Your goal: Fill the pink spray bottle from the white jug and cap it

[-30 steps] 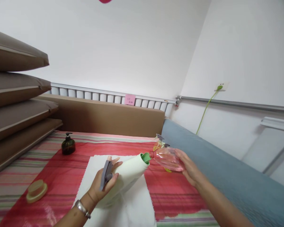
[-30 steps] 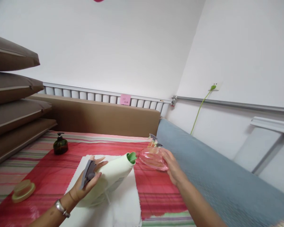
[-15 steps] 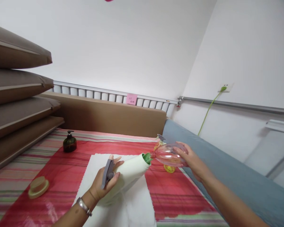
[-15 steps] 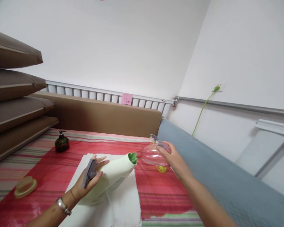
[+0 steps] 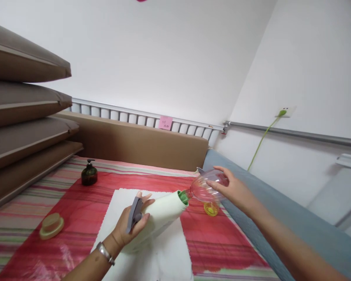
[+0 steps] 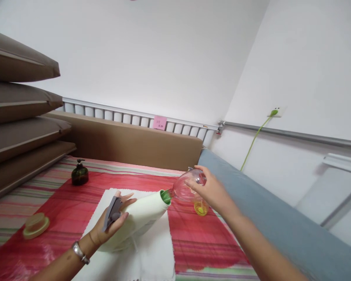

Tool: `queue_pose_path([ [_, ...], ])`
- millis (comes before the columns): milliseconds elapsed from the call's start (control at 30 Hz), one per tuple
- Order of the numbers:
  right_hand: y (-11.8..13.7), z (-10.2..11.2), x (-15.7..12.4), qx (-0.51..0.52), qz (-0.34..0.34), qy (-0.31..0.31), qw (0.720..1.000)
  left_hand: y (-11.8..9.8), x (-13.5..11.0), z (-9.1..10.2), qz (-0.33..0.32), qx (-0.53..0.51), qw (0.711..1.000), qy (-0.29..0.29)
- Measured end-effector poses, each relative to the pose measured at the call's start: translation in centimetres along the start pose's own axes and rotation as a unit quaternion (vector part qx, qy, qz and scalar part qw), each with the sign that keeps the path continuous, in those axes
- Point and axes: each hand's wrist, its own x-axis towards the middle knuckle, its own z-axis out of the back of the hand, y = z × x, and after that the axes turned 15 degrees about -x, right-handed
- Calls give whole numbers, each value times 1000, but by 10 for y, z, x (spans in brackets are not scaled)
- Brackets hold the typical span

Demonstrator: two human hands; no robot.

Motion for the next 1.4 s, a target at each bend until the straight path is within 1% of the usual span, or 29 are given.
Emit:
queue_pose_path([
  [133,20,4,-2,-86,80,-15,993,0,-3,2,10,-11,1000,-5],
  [233,39,5,-6,-138,139,-24,980,0,-7,4,15,-22,1000,-13],
  [333,59,5,-10,-176,188,-30,966,-3,-9,7,18,-57,998,-24],
  [533,90,-4,-15,-236,308,-24,921,-9,-19,16,20,-108,992,-66],
  [600,98,-9,-15,-239,332,-34,912,-7,-24,21,13,-123,989,-84],
  [667,104,-13,-12,-230,347,-42,908,-5,-30,27,10,-134,985,-105],
  [733,110,-18,-8,-214,358,-48,908,-3,-36,33,12,-139,982,-126],
  [867,122,-27,3,-178,367,-56,911,-1,-43,45,27,-134,979,-149],
  [1033,140,-25,8,-135,320,-13,938,1,-48,54,31,-132,977,-167],
  [1200,151,-16,2,-119,299,-5,947,-4,-48,57,46,-127,978,-158],
  [1333,148,-14,0,-124,276,14,953,-17,-45,57,51,-119,980,-148],
  [1400,145,-14,0,-117,272,14,955,-24,-45,57,57,-113,982,-139],
])
